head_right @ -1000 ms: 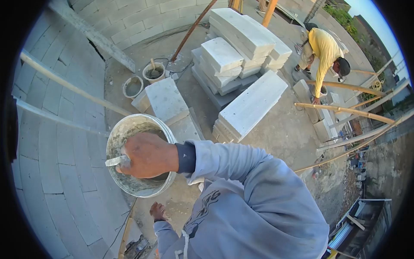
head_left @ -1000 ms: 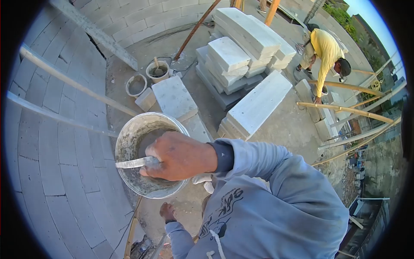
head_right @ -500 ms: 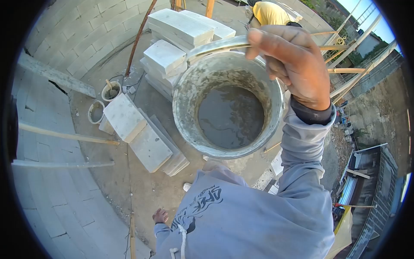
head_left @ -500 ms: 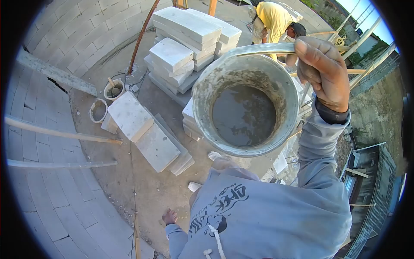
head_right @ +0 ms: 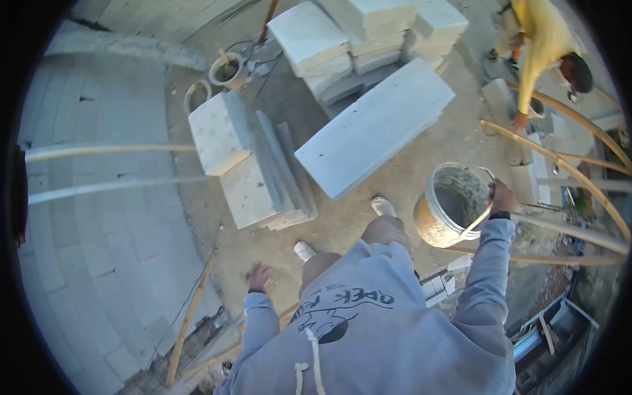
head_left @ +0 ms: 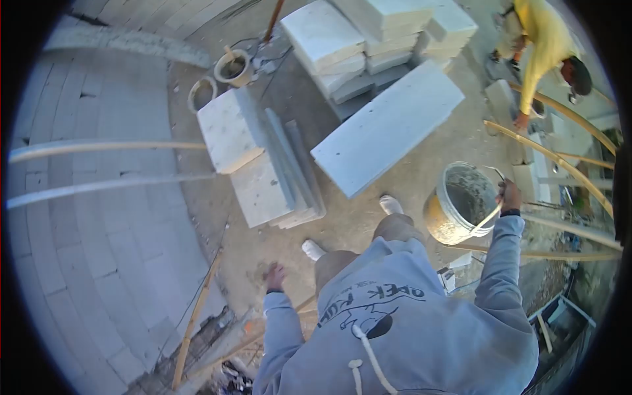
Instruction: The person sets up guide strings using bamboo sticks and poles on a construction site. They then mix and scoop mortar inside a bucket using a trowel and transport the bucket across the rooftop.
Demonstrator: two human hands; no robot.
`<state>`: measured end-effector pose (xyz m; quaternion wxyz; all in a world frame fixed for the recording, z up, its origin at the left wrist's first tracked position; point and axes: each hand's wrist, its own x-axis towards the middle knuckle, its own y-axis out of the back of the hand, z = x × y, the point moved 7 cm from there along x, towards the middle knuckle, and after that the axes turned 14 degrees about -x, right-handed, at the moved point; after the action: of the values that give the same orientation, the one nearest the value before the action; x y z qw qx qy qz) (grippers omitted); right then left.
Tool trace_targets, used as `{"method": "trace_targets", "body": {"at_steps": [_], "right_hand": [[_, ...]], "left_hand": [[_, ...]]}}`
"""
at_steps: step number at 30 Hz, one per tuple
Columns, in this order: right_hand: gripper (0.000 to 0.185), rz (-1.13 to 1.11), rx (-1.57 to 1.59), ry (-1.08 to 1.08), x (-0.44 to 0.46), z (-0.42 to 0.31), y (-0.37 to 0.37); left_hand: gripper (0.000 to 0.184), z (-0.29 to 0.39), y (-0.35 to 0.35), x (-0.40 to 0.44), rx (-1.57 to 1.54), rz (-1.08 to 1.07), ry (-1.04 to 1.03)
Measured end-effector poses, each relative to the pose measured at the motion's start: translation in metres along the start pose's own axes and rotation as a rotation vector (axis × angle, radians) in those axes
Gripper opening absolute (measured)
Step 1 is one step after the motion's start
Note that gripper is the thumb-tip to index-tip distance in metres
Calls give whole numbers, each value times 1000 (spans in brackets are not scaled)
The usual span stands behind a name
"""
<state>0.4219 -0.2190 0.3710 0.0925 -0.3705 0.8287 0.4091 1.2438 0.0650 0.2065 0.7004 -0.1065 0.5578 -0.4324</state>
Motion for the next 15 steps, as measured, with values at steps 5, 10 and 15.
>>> {"method": "trace_targets", "body": {"at_steps": [5,10,15], "right_hand": [[9,-390,274,-324,128,191,-122],[23,-487,-34,-472,152,227,-148],[31,-431,-469,-514,145,184,-163]], "left_hand": [[45,-133,-186,-47,1059,317,39],[39,-164,-227,-103,991,551,67],[33,-172,-144,-126,933,770,-82]]}}
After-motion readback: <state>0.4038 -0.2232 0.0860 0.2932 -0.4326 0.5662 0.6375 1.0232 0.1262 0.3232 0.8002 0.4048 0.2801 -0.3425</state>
